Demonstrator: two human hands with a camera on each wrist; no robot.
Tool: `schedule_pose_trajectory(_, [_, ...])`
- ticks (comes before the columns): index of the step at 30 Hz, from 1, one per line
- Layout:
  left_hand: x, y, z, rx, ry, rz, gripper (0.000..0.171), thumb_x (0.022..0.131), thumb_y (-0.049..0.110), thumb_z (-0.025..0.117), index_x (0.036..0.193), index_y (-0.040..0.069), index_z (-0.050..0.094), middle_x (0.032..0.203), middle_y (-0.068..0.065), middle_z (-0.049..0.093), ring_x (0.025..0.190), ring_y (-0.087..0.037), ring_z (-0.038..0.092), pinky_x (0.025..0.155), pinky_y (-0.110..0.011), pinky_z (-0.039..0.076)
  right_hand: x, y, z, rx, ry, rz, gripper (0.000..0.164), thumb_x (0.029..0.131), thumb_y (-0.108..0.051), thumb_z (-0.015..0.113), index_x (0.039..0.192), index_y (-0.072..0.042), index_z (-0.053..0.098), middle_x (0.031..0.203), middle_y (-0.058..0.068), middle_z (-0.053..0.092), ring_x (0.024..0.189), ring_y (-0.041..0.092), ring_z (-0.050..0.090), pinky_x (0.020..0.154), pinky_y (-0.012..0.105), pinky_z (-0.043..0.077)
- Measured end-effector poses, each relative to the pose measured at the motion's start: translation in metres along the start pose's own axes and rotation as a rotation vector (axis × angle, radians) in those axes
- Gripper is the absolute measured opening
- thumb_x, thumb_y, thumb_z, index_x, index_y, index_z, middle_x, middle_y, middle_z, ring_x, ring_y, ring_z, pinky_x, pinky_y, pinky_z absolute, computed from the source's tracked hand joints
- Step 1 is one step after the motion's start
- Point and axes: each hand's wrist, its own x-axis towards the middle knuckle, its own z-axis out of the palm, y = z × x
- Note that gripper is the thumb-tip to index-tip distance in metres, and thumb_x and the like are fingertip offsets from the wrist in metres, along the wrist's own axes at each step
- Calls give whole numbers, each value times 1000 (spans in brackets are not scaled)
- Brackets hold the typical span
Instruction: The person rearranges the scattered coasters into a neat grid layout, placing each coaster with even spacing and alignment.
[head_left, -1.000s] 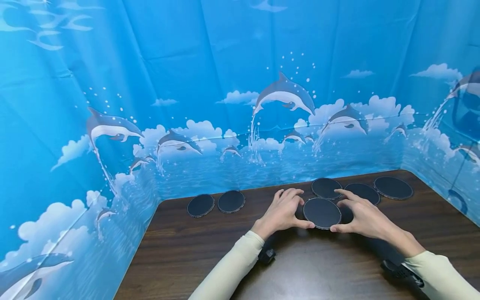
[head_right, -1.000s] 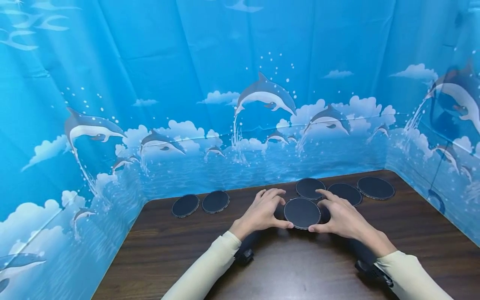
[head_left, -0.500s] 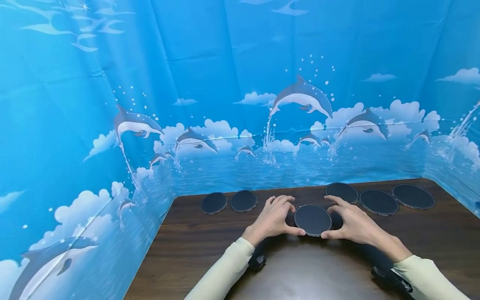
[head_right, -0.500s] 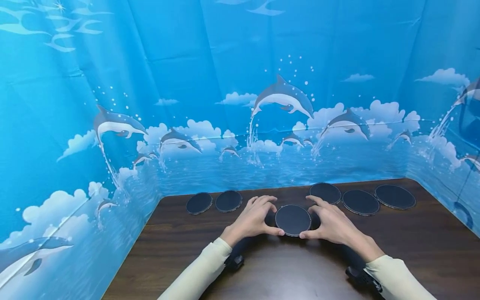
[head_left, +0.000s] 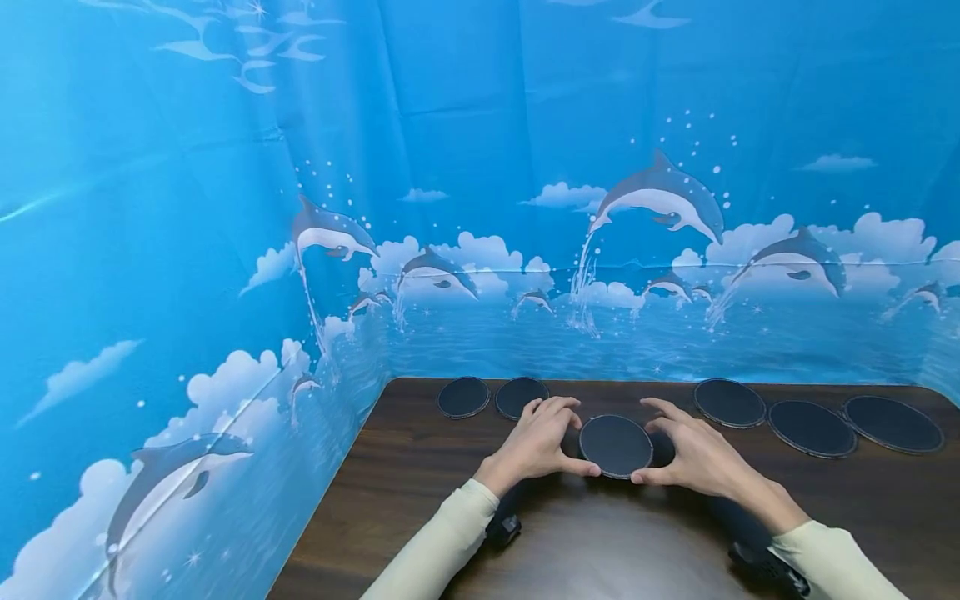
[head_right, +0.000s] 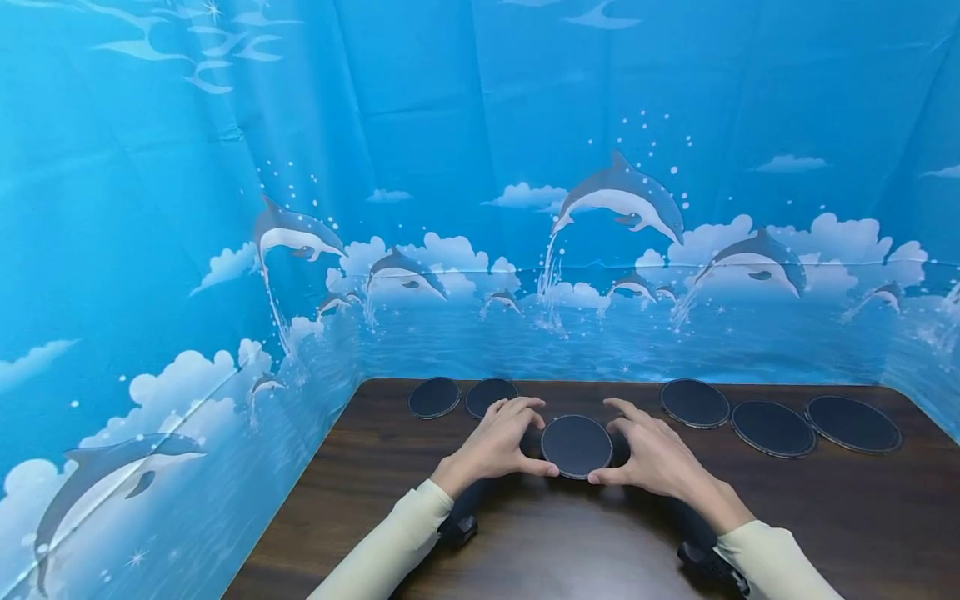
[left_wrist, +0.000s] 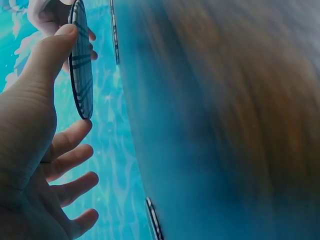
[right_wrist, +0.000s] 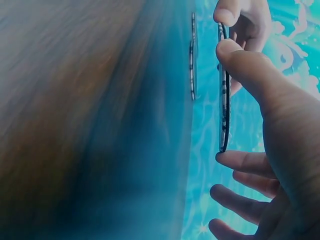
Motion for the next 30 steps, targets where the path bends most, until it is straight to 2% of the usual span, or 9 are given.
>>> schedule_pose_trajectory(5, [-5,-7,-2,-29,-17,-23,71,74,81,69,113,22,65,150,3,46,140,-16,39,115,-52,27,2,-4,9,22,-12,13,90,70,-77,77,123,-4,70,149,16,45,117,40,59,84,60,51])
schedule_pose_trajectory(8, [-10,-16,-5,-50,-29,-39,70,74,79,71,112,22,65,151,3,46,140,-16,39,116,-52,26,8,-9,15,28,-18,3,84,70,-77,76,115,-6,73,151,15,44,118,40,58,85,61,50])
schedule_pose_trajectory(15, [-19,-37,-17,-110,-18,-44,67,73,77,73,109,21,64,151,1,47,140,-16,39,115,-54,26,27,-22,20,28,-16,-28,85,69,-79,76,114,-6,74,151,14,45,120,39,58,90,63,47])
schedule_pose_trajectory(20, [-21,-46,-25,-128,-27,-46,65,72,76,75,106,22,64,151,2,46,141,-14,38,115,-56,24,34,-29,20,28,-9,-48,84,69,-77,77,114,-6,74,151,15,45,118,40,58,92,65,45])
schedule_pose_trajectory(25, [-24,-51,-26,-145,-66,-46,63,70,76,77,102,23,63,151,1,47,141,-16,38,116,-56,23,35,-34,24,27,-42,-48,84,69,-78,77,115,-8,74,152,14,44,118,39,58,95,67,42])
schedule_pose_trajectory(30, [-27,-53,-21,-153,-122,-41,64,70,80,74,100,24,63,151,-1,47,141,-17,38,116,-56,23,31,-35,31,20,-70,-25,85,67,-80,77,115,-9,73,151,13,44,115,38,59,96,65,41])
